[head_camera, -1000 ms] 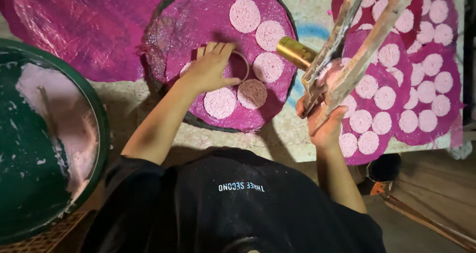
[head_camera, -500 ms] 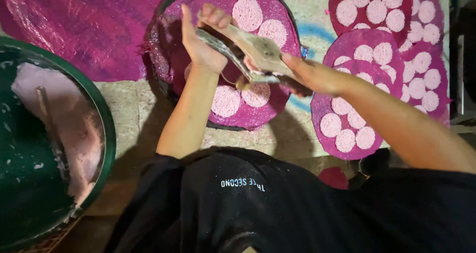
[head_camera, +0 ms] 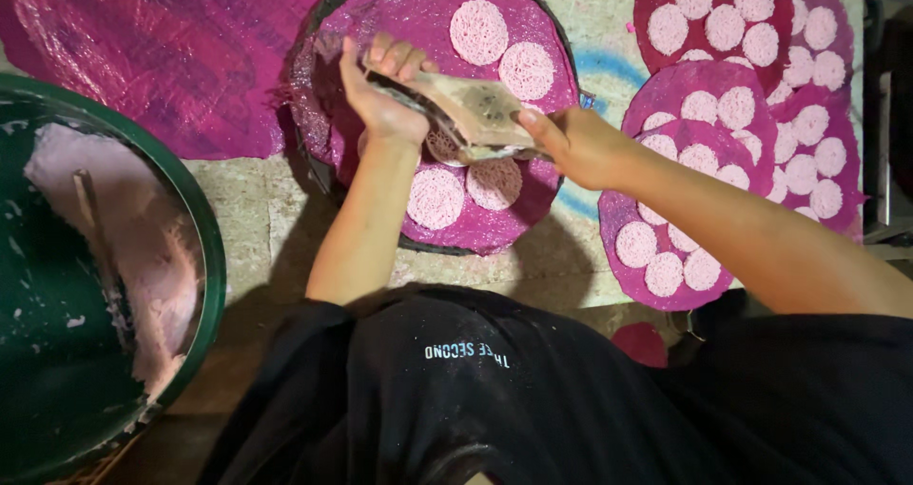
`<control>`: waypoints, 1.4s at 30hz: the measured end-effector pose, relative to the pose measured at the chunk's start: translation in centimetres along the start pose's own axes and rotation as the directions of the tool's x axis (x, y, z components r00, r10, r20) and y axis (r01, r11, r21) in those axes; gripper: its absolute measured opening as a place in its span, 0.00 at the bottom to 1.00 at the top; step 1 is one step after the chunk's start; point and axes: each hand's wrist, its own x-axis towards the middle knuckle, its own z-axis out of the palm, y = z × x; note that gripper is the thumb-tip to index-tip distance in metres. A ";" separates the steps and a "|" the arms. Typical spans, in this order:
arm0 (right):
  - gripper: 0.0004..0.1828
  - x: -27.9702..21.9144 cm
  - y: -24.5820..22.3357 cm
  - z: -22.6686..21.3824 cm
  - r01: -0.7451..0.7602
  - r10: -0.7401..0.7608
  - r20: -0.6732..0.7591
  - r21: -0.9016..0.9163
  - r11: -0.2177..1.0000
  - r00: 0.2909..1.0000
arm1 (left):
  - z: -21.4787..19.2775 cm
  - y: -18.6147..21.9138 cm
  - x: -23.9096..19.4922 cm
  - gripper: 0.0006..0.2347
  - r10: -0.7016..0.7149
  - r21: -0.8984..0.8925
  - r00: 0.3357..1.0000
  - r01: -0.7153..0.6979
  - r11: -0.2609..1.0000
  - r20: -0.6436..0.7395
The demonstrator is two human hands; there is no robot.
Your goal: The person scoops pink paste from a green bucket using a wooden stick and loads it into a handheld extruder. They press the extruder over a circular mold on a purple tray to form round pink pastes, repeating the process to fill multiple molds.
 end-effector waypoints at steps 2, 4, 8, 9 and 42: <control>0.45 0.1 0.5 -0.2 0.029 -0.033 -0.081 -0.054 0.998 0.996 | -0.1 -0.8 0.9 0.21 -0.007 -0.028 0.999 0.008 1.000 0.049; 0.41 0.4 0.8 -0.2 0.111 -0.129 -0.180 -0.109 0.988 0.975 | 0.1 -1.0 1.8 0.20 -0.008 -0.033 0.997 0.011 0.999 0.079; 0.38 1.7 0.9 1.1 0.185 -0.196 -0.267 -0.066 0.981 0.944 | 1.2 0.7 3.2 0.19 0.000 0.044 0.978 -0.009 0.999 0.208; 0.37 2.1 0.7 1.6 0.208 -0.214 -0.273 -0.050 0.977 0.938 | 1.5 1.4 3.2 0.19 0.005 0.074 0.964 -0.026 0.997 0.268; 0.41 3.0 7.1 3.3 0.349 -0.252 -0.420 0.173 0.921 0.872 | 0.7 1.4 -1.3 0.23 -0.228 0.932 0.921 0.346 0.110 -0.316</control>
